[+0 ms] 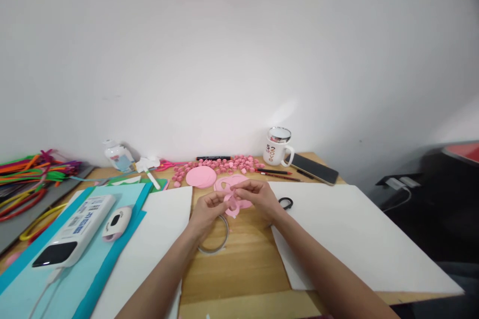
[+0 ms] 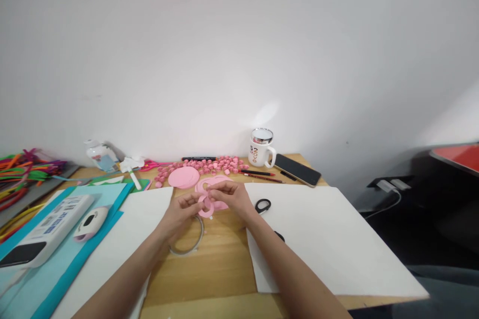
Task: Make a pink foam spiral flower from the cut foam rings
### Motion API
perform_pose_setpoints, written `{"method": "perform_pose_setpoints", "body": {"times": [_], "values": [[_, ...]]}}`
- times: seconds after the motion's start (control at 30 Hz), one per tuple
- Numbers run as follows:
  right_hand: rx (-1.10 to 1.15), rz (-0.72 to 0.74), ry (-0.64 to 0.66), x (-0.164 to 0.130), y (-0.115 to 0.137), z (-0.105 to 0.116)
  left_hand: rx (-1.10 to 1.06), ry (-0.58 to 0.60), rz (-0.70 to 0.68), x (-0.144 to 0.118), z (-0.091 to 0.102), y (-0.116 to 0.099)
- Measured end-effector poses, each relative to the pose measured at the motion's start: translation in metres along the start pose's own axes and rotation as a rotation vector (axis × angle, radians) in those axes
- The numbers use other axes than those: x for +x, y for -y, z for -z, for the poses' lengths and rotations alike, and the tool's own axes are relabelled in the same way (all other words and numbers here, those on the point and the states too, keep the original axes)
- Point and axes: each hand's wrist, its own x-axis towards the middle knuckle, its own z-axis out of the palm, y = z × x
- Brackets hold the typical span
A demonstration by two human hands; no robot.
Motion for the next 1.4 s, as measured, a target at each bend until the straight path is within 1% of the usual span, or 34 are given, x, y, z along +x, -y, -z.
{"method": "perform_pose_setpoints", "body": {"times": [0.27, 0.37, 0.47, 0.53, 0.63, 0.83, 0.97, 1.13, 1.3, 1.4], "values": [[0.045, -0.005, 0.009, 0.0014, -0.0051, 0.0008, -0.004, -0.027, -0.01, -0.0041, -0.0028, -0.0055], [0.025, 0.001, -0.003, 0.0022, -0.0072, 0.0, -0.015, -0.056, -0.006, -0.0044, -0.0028, -0.0056], [0.0, 0.004, -0.035, 0.0026, -0.0079, -0.0007, -0.025, -0.089, -0.031, -0.003, -0.0013, -0.004], [-0.014, 0.009, -0.03, 0.0021, -0.0072, -0.0006, -0.038, -0.097, -0.043, -0.0016, 0.0002, -0.0024], [-0.033, 0.024, -0.001, 0.0003, -0.0051, 0.0002, -0.07, -0.083, -0.032, 0.0, 0.0013, 0.0], [0.021, 0.034, -0.002, -0.0007, -0.0036, 0.0022, -0.103, -0.059, -0.004, -0.0003, -0.0022, 0.0002], [0.0, 0.064, 0.011, 0.0002, -0.0033, 0.0011, -0.146, -0.022, -0.001, 0.0006, -0.0016, -0.0004], [0.001, 0.037, 0.022, -0.0012, -0.0024, -0.003, -0.163, 0.025, -0.002, 0.0027, 0.0024, 0.0023], [-0.076, 0.036, 0.012, -0.0026, -0.0022, -0.0053, -0.166, 0.034, 0.033, 0.0016, 0.0024, 0.0025], [-0.087, 0.063, -0.005, -0.0023, -0.0033, -0.0055, -0.15, 0.041, 0.045, 0.0012, 0.0023, 0.0025]]}}
